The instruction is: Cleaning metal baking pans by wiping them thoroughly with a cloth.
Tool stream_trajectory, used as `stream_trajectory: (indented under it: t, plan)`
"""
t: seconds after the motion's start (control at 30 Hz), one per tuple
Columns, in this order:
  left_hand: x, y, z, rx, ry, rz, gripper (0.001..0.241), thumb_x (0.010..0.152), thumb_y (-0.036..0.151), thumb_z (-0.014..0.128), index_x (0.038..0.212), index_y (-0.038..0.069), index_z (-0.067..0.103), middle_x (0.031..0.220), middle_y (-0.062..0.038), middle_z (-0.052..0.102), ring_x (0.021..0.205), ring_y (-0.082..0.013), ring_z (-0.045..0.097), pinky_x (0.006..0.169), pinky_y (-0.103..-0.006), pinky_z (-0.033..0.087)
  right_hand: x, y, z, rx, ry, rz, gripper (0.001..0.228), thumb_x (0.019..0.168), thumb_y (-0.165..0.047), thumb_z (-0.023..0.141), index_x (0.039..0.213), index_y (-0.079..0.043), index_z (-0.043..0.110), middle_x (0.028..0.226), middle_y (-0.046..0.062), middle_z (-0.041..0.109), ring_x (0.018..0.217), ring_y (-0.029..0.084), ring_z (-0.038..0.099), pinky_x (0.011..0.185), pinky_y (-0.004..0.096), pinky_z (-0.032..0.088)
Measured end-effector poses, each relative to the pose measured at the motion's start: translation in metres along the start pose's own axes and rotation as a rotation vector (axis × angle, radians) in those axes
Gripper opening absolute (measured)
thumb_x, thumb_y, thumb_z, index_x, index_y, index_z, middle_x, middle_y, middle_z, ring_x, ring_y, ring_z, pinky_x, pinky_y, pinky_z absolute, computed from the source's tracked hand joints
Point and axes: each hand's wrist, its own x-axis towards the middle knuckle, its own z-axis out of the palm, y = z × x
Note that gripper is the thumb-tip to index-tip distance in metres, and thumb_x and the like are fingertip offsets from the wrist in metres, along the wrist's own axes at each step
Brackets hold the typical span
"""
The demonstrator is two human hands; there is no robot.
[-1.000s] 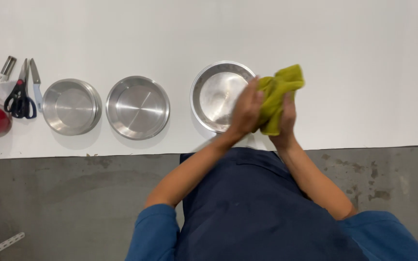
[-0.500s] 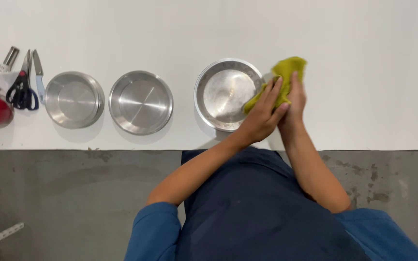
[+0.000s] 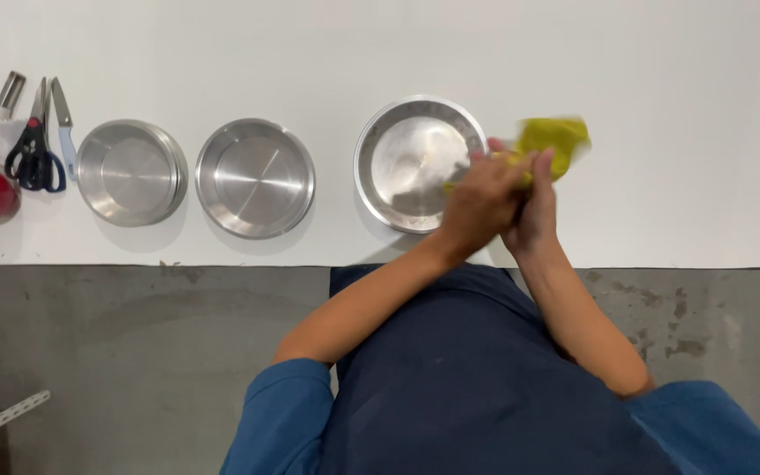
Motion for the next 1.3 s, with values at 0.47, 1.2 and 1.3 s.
stream_trajectory:
  t: [0.47,1.2,1.3]
  plan:
    - [-0.087,-0.099,0.017,0.293,-0.511,-0.028,0.084,0.078,0.04,0.078,0.145,0.004,0.045,0.141,-0.027,0.049,0.129,-0.0442,0.051,0.102,-0.0565,0.043,0.014,-0.031,-0.073,0.202,0.211,0.002,0.057,0.102,-0.047,0.038,0.138,-0.005,0.055,0.126,0.015,0.065,0.117,0.032,0.063,0.105,0.049,0.051]
    - [-0.002,-0.004,-0.104,-0.405,-0.109,-0.43,0.025,0.11,0.024,0.05,0.117,0.006,0.064,0.069,-0.003,0.067,0.061,-0.0092,0.056,0.058,-0.0258,0.045,0.0,-0.027,-0.002,-0.963,0.141,-0.848,0.049,0.11,-0.042,0.06,0.14,-0.004,0.052,0.132,0.014,0.059,0.122,0.029,0.061,0.106,0.04,0.053]
    - [0.0,0.006,-0.107,-0.512,-0.016,-0.466,0.024,0.112,0.023,0.052,0.117,0.004,0.067,0.073,-0.004,0.067,0.065,-0.0086,0.054,0.059,-0.0261,0.045,-0.021,-0.038,0.045,-1.321,-0.194,-1.234,0.048,0.105,-0.048,0.06,0.128,-0.006,0.06,0.13,0.016,0.059,0.123,0.036,0.059,0.107,0.046,0.049]
